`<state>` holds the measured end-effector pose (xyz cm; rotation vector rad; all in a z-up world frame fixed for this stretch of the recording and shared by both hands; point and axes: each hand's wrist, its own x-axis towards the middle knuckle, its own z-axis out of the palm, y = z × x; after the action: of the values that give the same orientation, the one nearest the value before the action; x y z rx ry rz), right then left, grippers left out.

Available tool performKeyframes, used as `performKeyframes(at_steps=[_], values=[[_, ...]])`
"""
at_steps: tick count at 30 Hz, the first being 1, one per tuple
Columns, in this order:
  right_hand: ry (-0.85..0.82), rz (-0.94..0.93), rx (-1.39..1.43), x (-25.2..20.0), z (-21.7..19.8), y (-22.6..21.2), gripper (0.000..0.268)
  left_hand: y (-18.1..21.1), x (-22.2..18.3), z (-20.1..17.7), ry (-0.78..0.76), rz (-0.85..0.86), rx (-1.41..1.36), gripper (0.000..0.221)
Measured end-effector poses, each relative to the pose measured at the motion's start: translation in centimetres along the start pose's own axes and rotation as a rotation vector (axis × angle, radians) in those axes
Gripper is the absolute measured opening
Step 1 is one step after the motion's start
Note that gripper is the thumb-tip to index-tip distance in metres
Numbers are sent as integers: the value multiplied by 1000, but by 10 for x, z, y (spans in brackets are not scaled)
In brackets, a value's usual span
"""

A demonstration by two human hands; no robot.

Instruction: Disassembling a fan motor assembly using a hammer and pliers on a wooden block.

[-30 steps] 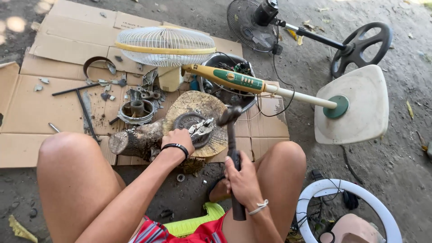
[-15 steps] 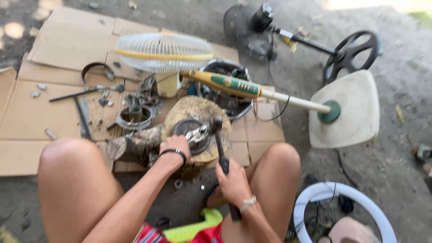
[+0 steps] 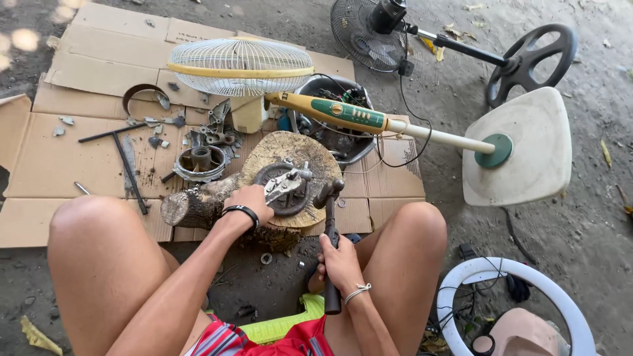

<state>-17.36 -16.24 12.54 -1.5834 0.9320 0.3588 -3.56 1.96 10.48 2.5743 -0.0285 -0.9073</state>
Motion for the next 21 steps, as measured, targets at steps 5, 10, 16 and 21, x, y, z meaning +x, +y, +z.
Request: performKeyframes(at_steps=[5,10,16,21], values=[[43,-99,22,35,13,13,30,-4,40,21,143,58,-75,43],[111,-243,-135,90,27,13,40,12,62,24,256,102,-108,36],[133,-202,-344,110,29,10,30,22,71,30,214,159,119,38],[1,-262,-437,109,29,18,30,17,58,17,195,82,125,39]])
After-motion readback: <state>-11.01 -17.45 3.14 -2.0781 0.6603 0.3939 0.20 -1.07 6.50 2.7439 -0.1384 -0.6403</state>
